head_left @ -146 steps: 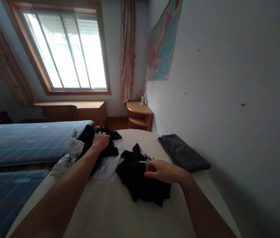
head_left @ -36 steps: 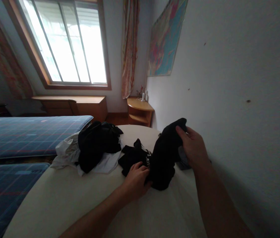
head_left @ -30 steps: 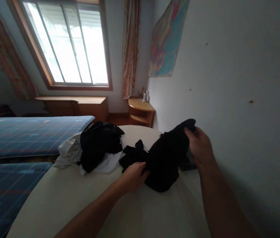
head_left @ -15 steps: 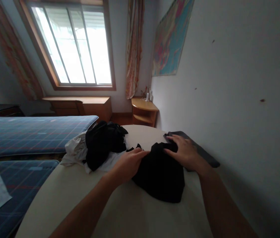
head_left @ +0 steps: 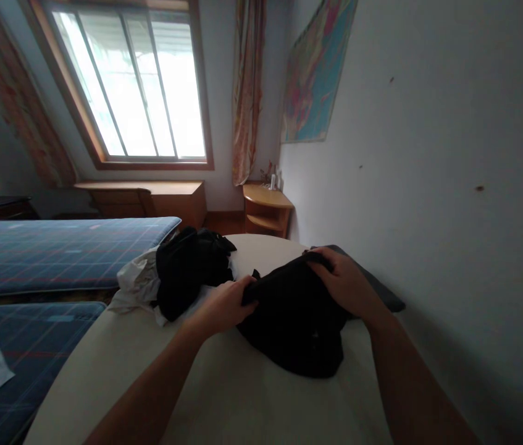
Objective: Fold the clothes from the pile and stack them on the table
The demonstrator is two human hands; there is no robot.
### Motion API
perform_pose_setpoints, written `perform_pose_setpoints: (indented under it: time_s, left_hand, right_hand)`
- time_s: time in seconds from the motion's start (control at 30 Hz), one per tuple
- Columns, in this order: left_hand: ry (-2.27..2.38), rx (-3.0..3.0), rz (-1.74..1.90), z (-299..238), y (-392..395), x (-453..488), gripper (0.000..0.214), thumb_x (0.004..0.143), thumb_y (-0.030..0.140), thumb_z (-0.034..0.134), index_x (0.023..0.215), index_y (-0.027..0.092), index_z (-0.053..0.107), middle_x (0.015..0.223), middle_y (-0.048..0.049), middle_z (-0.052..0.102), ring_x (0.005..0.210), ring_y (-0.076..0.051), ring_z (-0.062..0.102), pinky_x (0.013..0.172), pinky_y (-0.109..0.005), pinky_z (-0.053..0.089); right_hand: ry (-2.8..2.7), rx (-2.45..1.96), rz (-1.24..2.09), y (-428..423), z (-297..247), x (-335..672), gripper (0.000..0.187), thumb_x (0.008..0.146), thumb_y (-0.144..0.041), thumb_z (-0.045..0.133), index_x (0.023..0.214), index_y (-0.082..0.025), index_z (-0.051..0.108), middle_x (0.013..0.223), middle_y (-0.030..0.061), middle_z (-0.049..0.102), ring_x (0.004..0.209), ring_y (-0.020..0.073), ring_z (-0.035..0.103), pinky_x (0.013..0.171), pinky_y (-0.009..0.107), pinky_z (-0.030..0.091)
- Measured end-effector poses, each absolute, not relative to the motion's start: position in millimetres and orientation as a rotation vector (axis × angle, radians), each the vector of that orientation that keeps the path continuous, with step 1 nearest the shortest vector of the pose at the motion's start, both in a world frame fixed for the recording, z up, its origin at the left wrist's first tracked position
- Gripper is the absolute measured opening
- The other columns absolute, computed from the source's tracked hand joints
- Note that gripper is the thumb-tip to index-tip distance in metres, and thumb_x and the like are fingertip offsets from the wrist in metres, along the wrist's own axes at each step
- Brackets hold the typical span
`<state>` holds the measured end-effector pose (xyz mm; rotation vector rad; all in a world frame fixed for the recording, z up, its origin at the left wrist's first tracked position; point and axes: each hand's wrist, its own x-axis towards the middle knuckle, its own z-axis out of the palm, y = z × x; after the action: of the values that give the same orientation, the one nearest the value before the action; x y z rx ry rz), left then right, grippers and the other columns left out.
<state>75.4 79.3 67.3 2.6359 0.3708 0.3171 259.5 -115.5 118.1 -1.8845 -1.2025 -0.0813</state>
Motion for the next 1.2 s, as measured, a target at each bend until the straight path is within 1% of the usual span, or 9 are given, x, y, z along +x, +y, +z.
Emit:
perform_pose_setpoints:
  time_s: [0.17, 0.3, 0.43, 0.6, 0.83, 0.93, 1.0, 1.13, 1.2]
  left_hand:
    - [0.556, 2.427, 0.677, 78.2, 85.8, 73.8, 0.017, 0.081, 0.025, 0.060, 0.098, 0.022, 0.063, 0.083, -0.0017, 0.067, 0.073, -0.018, 0.063, 0.066, -0.027, 0.043]
    - [0.688, 2.223, 1.105, 89.3, 90.1, 68.9, 0.020, 0.074, 0.020, 0.063, 0.094, 0.021, 0.061, 0.082, 0.0013, 0.065, 0.075, -0.017, 0.061, 0.068, -0.026, 0.043]
    - [0.693, 2.216, 1.288, 92.9, 98.5, 64.5, 0.021, 0.074, 0.020, 0.062, 0.095, 0.021, 0.062, 0.090, -0.0006, 0.067, 0.084, -0.019, 0.062, 0.078, -0.028, 0.045]
    - [0.751, 2.296, 1.067, 89.4, 107.4, 63.7, 0.022, 0.080, 0.028, 0.062, 0.101, 0.023, 0.065, 0.092, -0.0016, 0.070, 0.085, -0.021, 0.065, 0.075, -0.029, 0.046]
    - [0.889, 2.499, 0.641, 86.0, 105.0, 65.9, 0.018, 0.086, 0.032, 0.063, 0.101, 0.023, 0.067, 0.090, -0.0062, 0.073, 0.086, -0.025, 0.069, 0.070, -0.029, 0.044]
    - [0.803, 2.404, 0.736, 89.3, 97.6, 67.9, 0.019, 0.082, 0.025, 0.064, 0.101, 0.023, 0.067, 0.093, -0.0048, 0.074, 0.086, -0.023, 0.069, 0.072, -0.029, 0.046]
    - [0.615, 2.318, 0.734, 89.8, 89.5, 70.1, 0.026, 0.076, 0.015, 0.065, 0.101, 0.022, 0.066, 0.092, -0.0021, 0.074, 0.084, -0.020, 0.069, 0.072, -0.027, 0.047]
    - [0.280, 2.196, 0.572, 84.4, 71.4, 74.3, 0.038, 0.069, 0.005, 0.063, 0.103, 0.022, 0.065, 0.089, 0.0004, 0.075, 0.080, -0.017, 0.069, 0.072, -0.025, 0.049]
    - [0.196, 2.154, 0.537, 81.6, 66.1, 74.7, 0.040, 0.070, 0.006, 0.064, 0.106, 0.022, 0.064, 0.091, -0.0003, 0.076, 0.082, -0.017, 0.069, 0.074, -0.025, 0.049]
  right_hand:
    - [-1.024, -1.859, -0.318, -122.2, 121.4, 265.5, 0.021, 0.087, -0.034, 0.056, 0.099, -0.022, 0.069, 0.094, 0.0044, 0.073, 0.086, 0.0230, 0.066, 0.083, 0.038, 0.049]
    - [-0.928, -1.857, -0.386, -124.9, 122.4, 268.4, 0.026, 0.087, -0.038, 0.057, 0.101, -0.021, 0.070, 0.094, 0.0063, 0.073, 0.082, 0.0227, 0.066, 0.082, 0.038, 0.050]
    - [-0.815, -1.967, -0.444, -126.3, 118.2, 275.5, 0.032, 0.085, -0.048, 0.061, 0.102, -0.021, 0.071, 0.089, 0.0073, 0.073, 0.079, 0.0235, 0.066, 0.078, 0.038, 0.049]
    - [-0.676, -2.118, -0.474, -132.1, 108.3, 293.3, 0.035, 0.086, -0.053, 0.058, 0.086, -0.020, 0.071, 0.078, 0.0087, 0.071, 0.074, 0.0252, 0.065, 0.073, 0.038, 0.048]
    - [-0.523, -2.045, -0.765, -142.8, 107.7, 307.5, 0.042, 0.090, -0.057, 0.050, 0.095, -0.019, 0.067, 0.075, 0.0076, 0.067, 0.067, 0.0231, 0.061, 0.072, 0.038, 0.047]
    - [-0.660, -2.091, -0.629, -138.1, 109.6, 298.2, 0.046, 0.088, -0.061, 0.052, 0.100, -0.019, 0.067, 0.089, 0.0104, 0.070, 0.079, 0.0257, 0.065, 0.079, 0.041, 0.049]
    - [-0.916, -2.086, -0.431, -131.2, 110.2, 282.8, 0.050, 0.086, -0.062, 0.057, 0.111, -0.020, 0.066, 0.108, 0.0124, 0.070, 0.098, 0.0283, 0.065, 0.090, 0.044, 0.048]
    - [-1.551, -1.976, 0.031, -114.8, 108.5, 244.2, 0.078, 0.073, -0.061, 0.075, 0.140, -0.027, 0.052, 0.141, 0.0104, 0.056, 0.135, 0.0316, 0.045, 0.109, 0.049, 0.036]
    - [-1.659, -1.931, 0.202, -109.2, 108.7, 232.7, 0.058, 0.080, -0.055, 0.071, 0.129, -0.027, 0.060, 0.128, 0.0080, 0.065, 0.126, 0.0292, 0.053, 0.106, 0.046, 0.039]
